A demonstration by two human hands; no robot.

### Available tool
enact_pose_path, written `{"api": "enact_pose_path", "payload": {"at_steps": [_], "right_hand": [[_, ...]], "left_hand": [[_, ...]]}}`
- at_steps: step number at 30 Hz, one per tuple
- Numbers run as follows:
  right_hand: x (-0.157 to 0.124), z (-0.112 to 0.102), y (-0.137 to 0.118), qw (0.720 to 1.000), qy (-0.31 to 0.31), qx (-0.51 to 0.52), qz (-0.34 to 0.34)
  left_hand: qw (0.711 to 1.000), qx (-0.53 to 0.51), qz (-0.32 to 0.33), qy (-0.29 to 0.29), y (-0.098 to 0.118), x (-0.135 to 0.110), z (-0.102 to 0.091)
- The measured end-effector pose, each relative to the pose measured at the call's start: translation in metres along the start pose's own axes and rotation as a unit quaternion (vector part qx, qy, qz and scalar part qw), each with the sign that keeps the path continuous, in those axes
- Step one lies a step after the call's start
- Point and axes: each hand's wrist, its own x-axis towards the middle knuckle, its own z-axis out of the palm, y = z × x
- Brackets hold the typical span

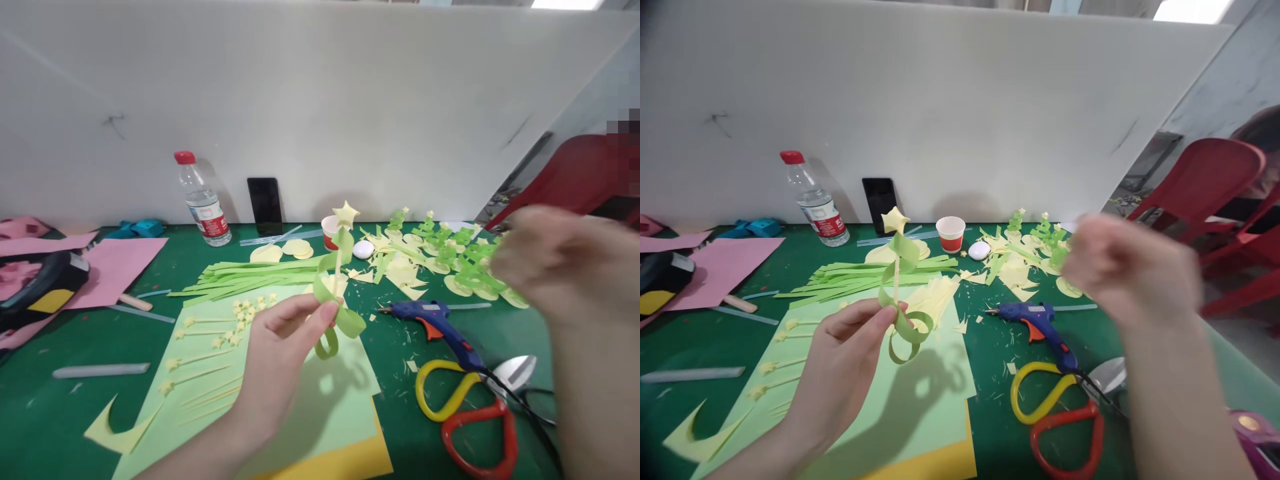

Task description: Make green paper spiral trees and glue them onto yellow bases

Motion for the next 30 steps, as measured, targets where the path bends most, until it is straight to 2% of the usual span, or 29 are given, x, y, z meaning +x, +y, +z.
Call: {"api": "enact_pose_path", "payload": {"at_steps": [3, 6, 9, 11, 13, 15, 17, 20, 23, 30], "right_hand": [[0.017, 0.035, -0.016, 0.987, -0.146, -0.063, 0.028], [0.019, 0.051, -0.021, 0.978, -0.192, -0.076, 0.035], [0.013, 0.041, -0.022, 0.976, -0.21, -0.057, 0.022], [0.009, 0.028, -0.024, 0.98, -0.197, 0.01, 0.003], [0.006, 0.016, -0.026, 0.981, -0.156, 0.115, -0.013], [0.005, 0.01, -0.029, 0.974, -0.099, 0.201, 0.003], [0.004, 0.009, -0.032, 0.967, -0.047, 0.245, 0.046], [0.003, 0.011, -0.035, 0.957, 0.017, 0.272, 0.103], [0.002, 0.012, -0.036, 0.953, 0.054, 0.276, 0.113], [0.002, 0.01, -0.033, 0.967, 0.061, 0.229, 0.092]], "left_hand": [[1.0, 0.002, 0.002, 0.004, 0.002, -0.002, 0.001], [1.0, -0.002, 0.005, 0.005, 0.003, -0.002, 0.001], [1.0, -0.004, 0.008, 0.014, 0.004, 0.001, 0.0], [1.0, -0.006, 0.013, 0.022, 0.006, 0.004, -0.002], [0.999, -0.011, 0.019, 0.04, 0.007, 0.006, -0.002], [0.998, -0.022, 0.022, 0.057, 0.008, 0.009, -0.002], [0.997, -0.032, 0.021, 0.063, 0.009, 0.009, -0.001], [0.998, -0.029, 0.016, 0.057, 0.008, 0.008, 0.0], [0.998, -0.017, 0.013, 0.058, 0.008, 0.007, -0.001], [0.999, -0.011, 0.022, 0.045, 0.007, 0.008, -0.001]]}}
